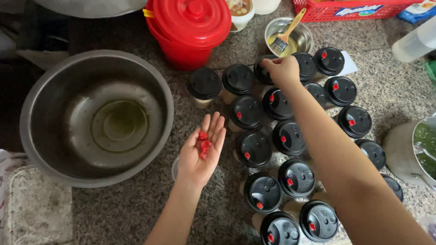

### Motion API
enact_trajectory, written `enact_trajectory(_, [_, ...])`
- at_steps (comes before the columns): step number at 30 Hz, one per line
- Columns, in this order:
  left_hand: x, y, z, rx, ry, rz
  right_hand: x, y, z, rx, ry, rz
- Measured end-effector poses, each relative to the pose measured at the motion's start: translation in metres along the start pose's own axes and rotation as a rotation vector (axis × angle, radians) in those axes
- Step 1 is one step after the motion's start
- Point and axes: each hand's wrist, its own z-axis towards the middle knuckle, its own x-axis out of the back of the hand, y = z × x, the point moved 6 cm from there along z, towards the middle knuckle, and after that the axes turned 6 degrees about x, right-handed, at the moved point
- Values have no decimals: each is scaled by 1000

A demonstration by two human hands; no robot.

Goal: The person places small red pieces into the openings of multiple black-lidded jars arranged on a countertop. They transfer the pieces from a small plastic cup into their hand and then insert them one by one into each jar.

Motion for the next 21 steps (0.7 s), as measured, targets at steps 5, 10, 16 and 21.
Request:
enact_trajectory(5, [2,1,-2,-1,29,-11,0,-14,-12,-14,-1,-87])
enact_trajectory(10, [14,5,2,-2,43,-3,-4,-34,-24,160,108,-242])
enact_trajectory(16, [20,7,3,13,31,-30,-15,-32,-24,218,251,-362])
enact_trajectory(21, [11,10,0,0,6,62,-3,-31,-27,173,210,-249])
